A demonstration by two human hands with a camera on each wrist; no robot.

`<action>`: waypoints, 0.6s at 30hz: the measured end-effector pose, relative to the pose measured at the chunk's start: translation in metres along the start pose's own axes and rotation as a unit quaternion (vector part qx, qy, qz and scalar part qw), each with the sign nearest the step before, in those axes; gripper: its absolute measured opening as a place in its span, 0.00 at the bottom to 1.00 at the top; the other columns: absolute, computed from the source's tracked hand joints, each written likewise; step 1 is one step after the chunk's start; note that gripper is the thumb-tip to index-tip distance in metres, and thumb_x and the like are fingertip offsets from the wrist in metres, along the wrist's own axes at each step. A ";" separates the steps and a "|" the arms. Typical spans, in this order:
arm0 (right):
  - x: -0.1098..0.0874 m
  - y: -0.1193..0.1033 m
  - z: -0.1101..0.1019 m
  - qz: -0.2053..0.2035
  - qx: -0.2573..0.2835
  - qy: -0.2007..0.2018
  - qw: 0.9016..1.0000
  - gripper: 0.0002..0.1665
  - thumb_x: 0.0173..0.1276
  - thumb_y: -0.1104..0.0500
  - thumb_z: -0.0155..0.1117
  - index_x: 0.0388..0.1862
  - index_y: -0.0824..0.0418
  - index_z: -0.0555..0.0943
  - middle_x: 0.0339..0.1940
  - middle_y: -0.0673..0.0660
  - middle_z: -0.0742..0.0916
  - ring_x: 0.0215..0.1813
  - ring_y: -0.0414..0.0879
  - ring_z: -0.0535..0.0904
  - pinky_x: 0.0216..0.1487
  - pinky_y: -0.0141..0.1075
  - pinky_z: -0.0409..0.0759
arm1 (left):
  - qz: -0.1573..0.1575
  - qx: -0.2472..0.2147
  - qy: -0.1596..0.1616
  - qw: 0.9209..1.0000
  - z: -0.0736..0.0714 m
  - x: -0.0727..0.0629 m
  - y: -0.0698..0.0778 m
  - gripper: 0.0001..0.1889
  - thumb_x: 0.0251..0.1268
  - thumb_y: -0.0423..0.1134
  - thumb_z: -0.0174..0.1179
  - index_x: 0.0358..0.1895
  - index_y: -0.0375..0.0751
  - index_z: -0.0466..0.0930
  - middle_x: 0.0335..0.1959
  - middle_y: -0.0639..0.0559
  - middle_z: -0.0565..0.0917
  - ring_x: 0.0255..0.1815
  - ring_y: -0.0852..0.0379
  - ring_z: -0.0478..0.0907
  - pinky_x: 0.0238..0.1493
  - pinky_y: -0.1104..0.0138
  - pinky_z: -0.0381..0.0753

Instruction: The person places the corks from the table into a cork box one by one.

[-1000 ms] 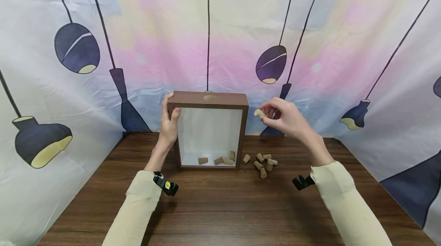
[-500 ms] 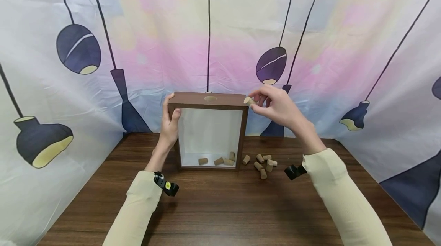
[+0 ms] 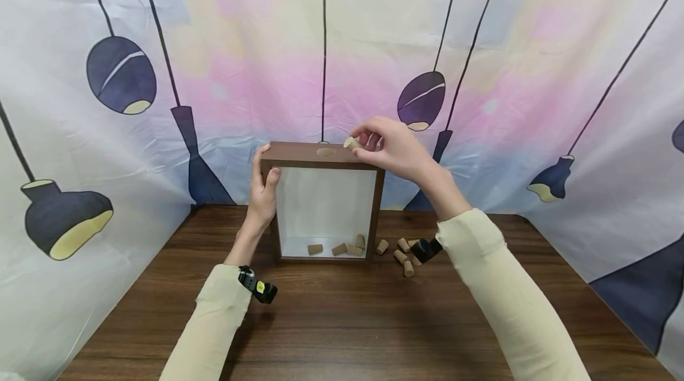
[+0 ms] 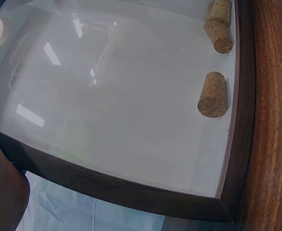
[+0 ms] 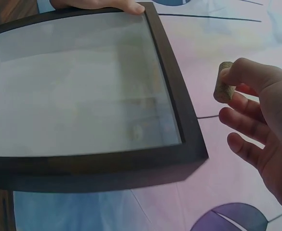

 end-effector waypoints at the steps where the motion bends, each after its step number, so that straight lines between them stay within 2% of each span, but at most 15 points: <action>1: 0.003 -0.001 0.002 0.002 -0.005 -0.003 1.000 0.12 0.65 0.60 0.69 0.47 0.59 0.84 0.36 0.53 0.84 0.38 0.43 0.79 0.44 0.37 0.79 | 0.001 -0.002 0.000 1.000 0.000 0.000 0.000 0.33 0.79 0.52 0.47 0.77 0.38 0.50 0.70 0.47 0.54 0.21 0.70 0.51 0.28 0.73 0.57; 8: 0.019 -0.006 0.016 0.015 -0.005 -0.018 1.000 0.13 0.65 0.59 0.68 0.47 0.60 0.84 0.37 0.54 0.84 0.38 0.44 0.80 0.44 0.36 0.78 | 0.003 -0.010 -0.003 1.000 0.000 -0.001 0.001 0.34 0.78 0.53 0.47 0.76 0.37 0.50 0.69 0.46 0.54 0.20 0.72 0.52 0.25 0.74 0.56; 18: 0.035 -0.002 0.036 0.048 0.000 -0.031 0.998 0.13 0.64 0.59 0.67 0.47 0.60 0.83 0.37 0.54 0.85 0.38 0.44 0.81 0.44 0.35 0.77 | 0.008 -0.004 -0.002 1.000 0.001 -0.001 0.003 0.31 0.80 0.47 0.46 0.76 0.37 0.50 0.71 0.48 0.54 0.22 0.73 0.51 0.29 0.73 0.58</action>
Point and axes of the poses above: each hand's wrist, its own x-axis towards the middle knuckle, its own z-axis out of the palm, y = z × x, the point moved 3 cm from there along x, towards the middle knuckle
